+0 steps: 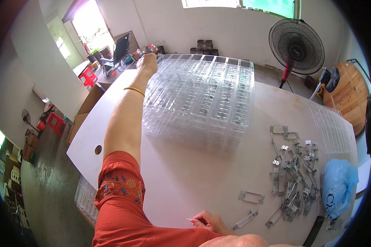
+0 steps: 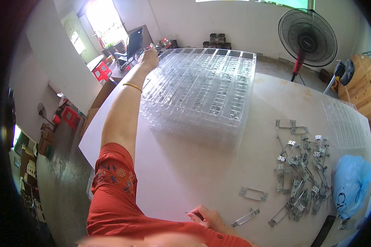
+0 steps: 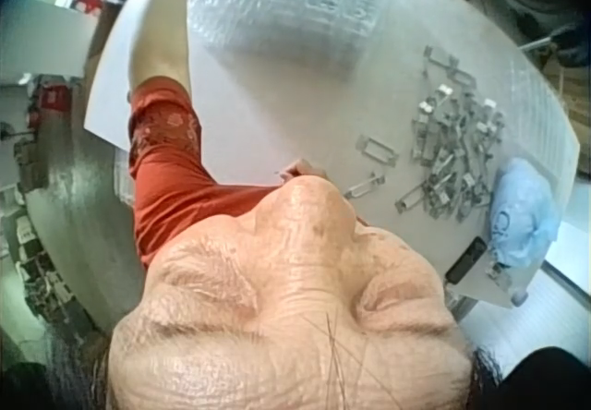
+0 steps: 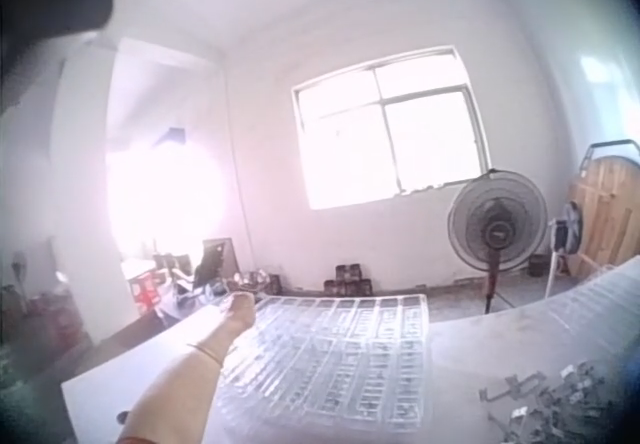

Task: The person assembles small metal bracket components by hand at a workstation, using a small metal rod to aid in the assembly.

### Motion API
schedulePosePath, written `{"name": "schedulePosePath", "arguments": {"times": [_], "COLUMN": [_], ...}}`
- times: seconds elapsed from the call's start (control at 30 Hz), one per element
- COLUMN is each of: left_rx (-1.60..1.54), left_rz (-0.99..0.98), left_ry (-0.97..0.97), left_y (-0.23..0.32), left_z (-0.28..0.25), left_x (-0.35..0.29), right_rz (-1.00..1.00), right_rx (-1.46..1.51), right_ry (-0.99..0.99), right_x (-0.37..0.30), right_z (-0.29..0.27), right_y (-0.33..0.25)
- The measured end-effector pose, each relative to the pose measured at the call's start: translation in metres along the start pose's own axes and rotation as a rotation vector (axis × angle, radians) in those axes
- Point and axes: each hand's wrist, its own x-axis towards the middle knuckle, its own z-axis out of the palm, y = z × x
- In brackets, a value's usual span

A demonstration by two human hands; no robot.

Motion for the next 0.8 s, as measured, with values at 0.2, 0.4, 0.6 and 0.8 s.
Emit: {"name": "schedulePosePath", "arguments": {"times": [0.2, 0.4, 0.6, 0.8], "left_rx": [-0.062, -0.075, -0.188, -0.476], "left_rz": [-0.021, -0.005, 0.117, 0.529], "left_ry": [0.025, 0.025, 0.172, 0.35], "left_y": [0.003, -0.006, 0.006, 0.046], "left_z": [0.002, -0.012, -0.04, -0.106], "left_x": [-0.006, -0.01, -0.06, -0.177], "right_rz": [0.03, 0.021, -0.029, -0.238], "right_rx": [-0.019, -0.016, -0.04, -0.203], "right_ry": [0.002, 0.034, 0.047, 0.04], "right_x": [0.004, 0.001, -0.005, -0.005], "right_z": [-0.003, 0.0, 0.004, 0.005], "right_y": [-0.007, -0.008, -0.004, -0.022]}}
